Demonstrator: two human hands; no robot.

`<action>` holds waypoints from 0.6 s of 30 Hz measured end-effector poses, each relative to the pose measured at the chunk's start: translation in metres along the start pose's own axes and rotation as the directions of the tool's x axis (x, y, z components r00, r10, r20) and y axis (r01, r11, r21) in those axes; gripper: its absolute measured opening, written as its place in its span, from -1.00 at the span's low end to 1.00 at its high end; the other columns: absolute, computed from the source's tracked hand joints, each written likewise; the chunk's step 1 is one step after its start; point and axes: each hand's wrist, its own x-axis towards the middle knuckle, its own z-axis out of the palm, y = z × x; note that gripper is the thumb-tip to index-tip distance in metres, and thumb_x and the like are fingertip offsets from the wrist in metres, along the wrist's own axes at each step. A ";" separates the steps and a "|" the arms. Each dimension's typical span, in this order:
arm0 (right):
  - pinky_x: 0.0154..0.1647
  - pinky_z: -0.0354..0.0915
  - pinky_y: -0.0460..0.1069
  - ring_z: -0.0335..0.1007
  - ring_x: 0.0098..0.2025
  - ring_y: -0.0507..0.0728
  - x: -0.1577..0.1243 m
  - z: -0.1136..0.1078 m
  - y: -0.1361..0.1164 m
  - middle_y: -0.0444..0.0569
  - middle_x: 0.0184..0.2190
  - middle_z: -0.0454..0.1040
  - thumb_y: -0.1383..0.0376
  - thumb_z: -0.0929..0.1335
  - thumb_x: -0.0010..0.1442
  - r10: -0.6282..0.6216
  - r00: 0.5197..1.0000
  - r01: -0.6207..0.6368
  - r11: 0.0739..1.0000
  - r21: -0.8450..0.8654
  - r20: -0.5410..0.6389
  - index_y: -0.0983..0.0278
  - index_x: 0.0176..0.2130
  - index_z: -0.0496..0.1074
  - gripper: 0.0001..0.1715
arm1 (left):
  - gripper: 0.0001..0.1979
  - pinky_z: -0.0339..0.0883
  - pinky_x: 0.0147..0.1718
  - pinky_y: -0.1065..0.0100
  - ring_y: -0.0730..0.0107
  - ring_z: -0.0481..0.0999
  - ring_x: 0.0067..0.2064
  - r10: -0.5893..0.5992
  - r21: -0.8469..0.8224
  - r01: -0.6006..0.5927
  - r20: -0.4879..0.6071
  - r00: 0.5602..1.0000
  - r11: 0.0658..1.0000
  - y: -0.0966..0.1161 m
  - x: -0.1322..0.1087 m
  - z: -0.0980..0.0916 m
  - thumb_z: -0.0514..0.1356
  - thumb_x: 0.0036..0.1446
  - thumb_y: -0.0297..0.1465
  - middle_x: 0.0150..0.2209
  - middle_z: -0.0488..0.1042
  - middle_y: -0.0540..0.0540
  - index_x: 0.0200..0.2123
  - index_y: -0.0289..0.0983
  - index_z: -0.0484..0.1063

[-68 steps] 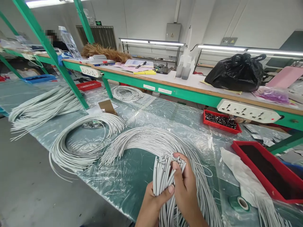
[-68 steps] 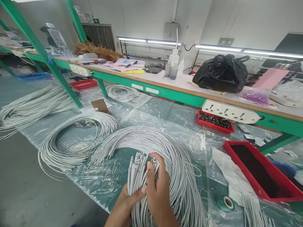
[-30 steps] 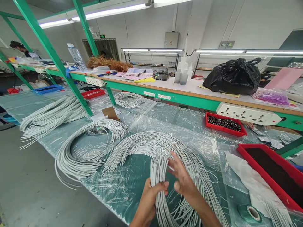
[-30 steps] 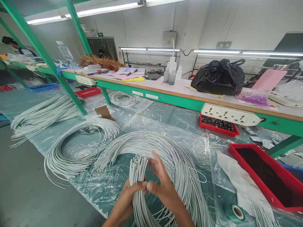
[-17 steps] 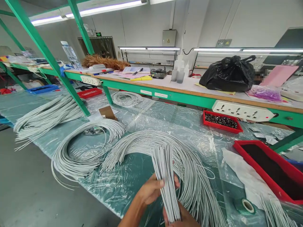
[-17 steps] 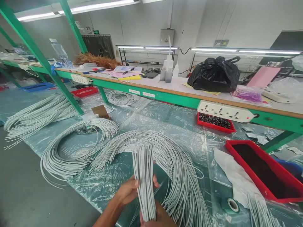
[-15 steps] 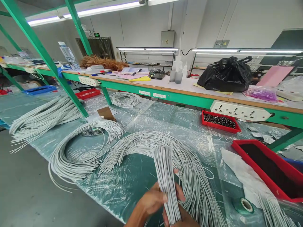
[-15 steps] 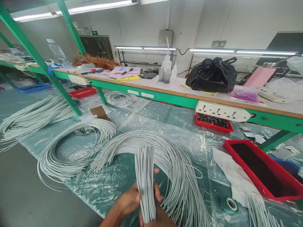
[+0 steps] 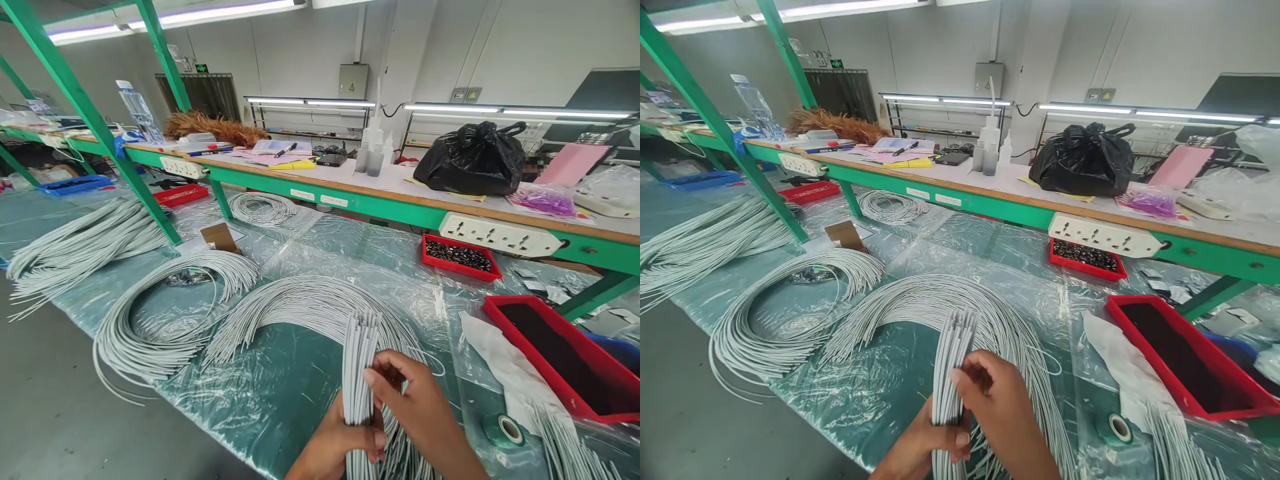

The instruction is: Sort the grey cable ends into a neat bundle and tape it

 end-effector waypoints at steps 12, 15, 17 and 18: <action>-0.57 -0.01 -0.11 -0.02 -0.57 -0.04 0.009 0.017 -0.015 -0.25 -0.64 0.02 0.04 0.26 0.12 -0.024 0.997 0.026 0.999 0.037 -0.067 0.26 -0.58 0.13 -0.57 | -0.55 0.13 -0.59 0.40 0.46 0.27 -0.57 0.084 0.272 -0.117 0.132 0.988 0.955 0.002 -0.003 0.006 0.32 -0.23 -0.35 -0.58 0.32 0.04 -0.20 -0.34 0.36; -0.58 0.04 -0.11 0.03 -0.59 -0.03 0.007 0.012 -0.015 -0.24 -0.66 0.07 0.07 0.30 0.08 -0.077 0.995 0.075 0.997 -0.030 -0.059 0.26 -0.57 0.20 -0.62 | -0.57 0.14 -0.60 0.40 0.45 0.28 -0.59 0.004 0.225 -0.034 0.131 0.991 0.974 0.006 -0.009 0.001 0.32 -0.20 -0.28 -0.62 0.34 0.03 -0.22 -0.33 0.37; -0.51 0.15 -0.08 0.18 -0.53 0.02 0.006 0.001 -0.016 -0.20 -0.60 0.22 0.10 0.34 0.06 -0.162 0.973 0.151 0.985 -0.082 -0.162 0.23 -0.45 0.32 -0.75 | -0.63 0.07 -0.59 0.43 0.51 0.25 -0.59 -0.045 0.170 0.024 0.122 0.992 0.985 0.010 -0.016 0.000 0.35 -0.24 -0.29 -0.61 0.34 0.04 -0.31 -0.30 0.41; -0.44 0.22 -0.05 0.26 -0.45 0.06 0.006 -0.008 -0.018 -0.16 -0.52 0.32 0.11 0.35 0.05 -0.219 0.944 0.198 0.974 -0.107 -0.246 0.21 -0.36 0.36 -0.77 | -0.64 0.03 -0.59 0.45 0.54 0.23 -0.59 -0.069 0.158 0.049 0.124 0.990 0.986 0.012 -0.019 0.000 0.37 -0.26 -0.29 -0.60 0.34 0.05 -0.34 -0.29 0.42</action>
